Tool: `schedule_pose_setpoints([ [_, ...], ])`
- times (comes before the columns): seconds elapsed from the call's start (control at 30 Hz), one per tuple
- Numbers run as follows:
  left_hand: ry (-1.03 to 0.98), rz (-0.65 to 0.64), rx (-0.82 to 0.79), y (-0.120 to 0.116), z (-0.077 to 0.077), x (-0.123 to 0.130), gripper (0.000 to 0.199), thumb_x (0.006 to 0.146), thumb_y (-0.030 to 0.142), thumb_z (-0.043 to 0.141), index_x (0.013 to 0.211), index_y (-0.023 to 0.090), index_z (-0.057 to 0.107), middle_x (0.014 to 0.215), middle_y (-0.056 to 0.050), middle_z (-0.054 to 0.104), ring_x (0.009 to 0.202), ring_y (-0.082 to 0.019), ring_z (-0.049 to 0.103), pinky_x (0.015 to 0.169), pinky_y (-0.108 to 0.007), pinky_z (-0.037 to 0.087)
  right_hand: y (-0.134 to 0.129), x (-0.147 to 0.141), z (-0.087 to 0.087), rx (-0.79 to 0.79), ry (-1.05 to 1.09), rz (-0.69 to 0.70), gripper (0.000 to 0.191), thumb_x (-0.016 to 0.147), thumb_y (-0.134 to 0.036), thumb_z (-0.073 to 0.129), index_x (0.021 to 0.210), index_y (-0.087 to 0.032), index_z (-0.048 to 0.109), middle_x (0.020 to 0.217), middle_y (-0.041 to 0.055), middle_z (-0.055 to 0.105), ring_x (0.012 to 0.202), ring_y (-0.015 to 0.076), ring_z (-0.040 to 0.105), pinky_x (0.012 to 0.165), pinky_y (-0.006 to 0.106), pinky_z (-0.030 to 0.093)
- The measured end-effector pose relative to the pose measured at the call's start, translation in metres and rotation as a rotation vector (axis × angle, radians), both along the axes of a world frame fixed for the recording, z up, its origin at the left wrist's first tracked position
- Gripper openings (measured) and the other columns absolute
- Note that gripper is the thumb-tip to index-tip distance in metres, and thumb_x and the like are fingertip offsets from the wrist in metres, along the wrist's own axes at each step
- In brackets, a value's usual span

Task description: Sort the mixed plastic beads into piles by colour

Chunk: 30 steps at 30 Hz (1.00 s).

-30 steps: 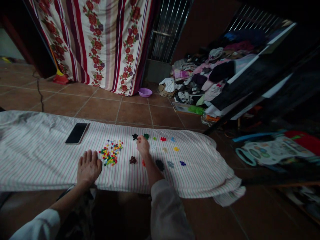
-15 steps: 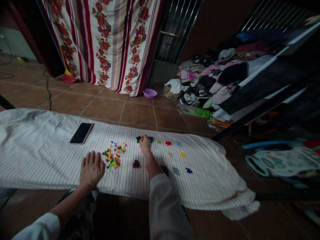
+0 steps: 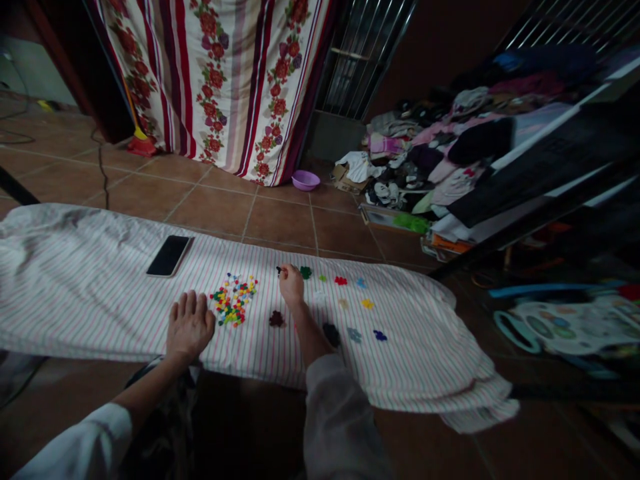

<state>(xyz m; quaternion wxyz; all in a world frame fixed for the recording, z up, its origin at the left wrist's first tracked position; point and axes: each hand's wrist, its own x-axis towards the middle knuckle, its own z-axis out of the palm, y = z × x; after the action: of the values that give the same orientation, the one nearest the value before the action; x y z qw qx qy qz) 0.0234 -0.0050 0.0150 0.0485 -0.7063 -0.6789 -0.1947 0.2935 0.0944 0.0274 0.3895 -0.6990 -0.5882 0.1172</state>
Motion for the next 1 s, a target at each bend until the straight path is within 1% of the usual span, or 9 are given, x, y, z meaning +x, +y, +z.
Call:
schedule_pose_setpoints([
  [0.13,-0.002,0.003,-0.020,0.001,0.000,0.000,0.055,0.087,0.031,0.039,0.133,0.004,0.050,0.144,-0.026,0.044,0.140,-0.038,0.032,0.113,-0.057,0.025,-0.012,-0.022,0.001,-0.014,-0.011,0.159,0.027,0.078,-0.011,0.049,0.092,-0.021,0.069,0.093,0.0041,0.069,0.084,0.0162,0.064,0.081,0.028,0.050],
  [0.23,0.016,0.005,-0.018,0.000,0.001,0.001,0.055,0.087,0.031,0.038,0.133,0.003,0.051,0.143,-0.026,0.044,0.139,-0.038,0.033,0.113,-0.055,0.026,-0.019,-0.037,0.000,-0.054,-0.025,0.230,0.026,0.078,-0.011,0.050,0.092,-0.022,0.069,0.092,0.0026,0.069,0.085,0.0156,0.063,0.081,0.028,0.050],
  [0.43,0.045,0.001,0.007,-0.001,0.002,0.000,0.054,0.088,0.031,0.037,0.132,0.004,0.051,0.142,-0.026,0.045,0.139,-0.038,0.035,0.112,-0.055,0.027,-0.027,-0.048,-0.001,-0.200,-0.146,0.261,0.027,0.076,-0.005,0.054,0.089,-0.020,0.070,0.092,0.0044,0.070,0.086,0.0166,0.063,0.081,0.027,0.047],
  [0.6,0.023,-0.007,0.020,-0.001,0.003,-0.001,0.053,0.088,0.031,0.038,0.132,0.005,0.051,0.142,-0.024,0.046,0.139,-0.038,0.034,0.111,-0.055,0.028,-0.034,-0.052,-0.002,-0.211,-0.226,0.304,0.023,0.078,-0.007,0.055,0.088,-0.022,0.070,0.087,0.0033,0.068,0.083,0.0165,0.060,0.078,0.025,0.044],
  [0.77,0.013,-0.003,0.018,-0.001,0.005,0.000,0.053,0.088,0.031,0.037,0.131,0.004,0.052,0.141,-0.025,0.047,0.139,-0.037,0.035,0.112,-0.055,0.028,-0.039,-0.060,-0.001,-0.224,-0.277,0.336,0.027,0.079,-0.005,0.053,0.092,-0.023,0.069,0.088,0.0028,0.064,0.082,0.0164,0.059,0.076,0.025,0.043],
  [0.9,-0.006,0.003,0.007,-0.001,0.005,0.000,0.053,0.087,0.030,0.038,0.131,0.005,0.052,0.141,-0.025,0.047,0.139,-0.037,0.035,0.112,-0.055,0.027,-0.041,-0.066,0.001,-0.227,-0.300,0.348,0.028,0.081,-0.004,0.050,0.093,-0.023,0.068,0.090,0.0051,0.063,0.087,0.0192,0.058,0.079,0.027,0.043],
  [1.0,-0.023,-0.002,0.013,0.000,0.004,0.000,0.053,0.087,0.030,0.038,0.131,0.004,0.052,0.142,-0.025,0.047,0.139,-0.037,0.034,0.112,-0.055,0.026,-0.043,-0.069,0.002,-0.208,-0.330,0.374,0.027,0.081,-0.005,0.052,0.096,-0.022,0.066,0.092,0.0063,0.063,0.091,0.0206,0.058,0.083,0.028,0.043],
])
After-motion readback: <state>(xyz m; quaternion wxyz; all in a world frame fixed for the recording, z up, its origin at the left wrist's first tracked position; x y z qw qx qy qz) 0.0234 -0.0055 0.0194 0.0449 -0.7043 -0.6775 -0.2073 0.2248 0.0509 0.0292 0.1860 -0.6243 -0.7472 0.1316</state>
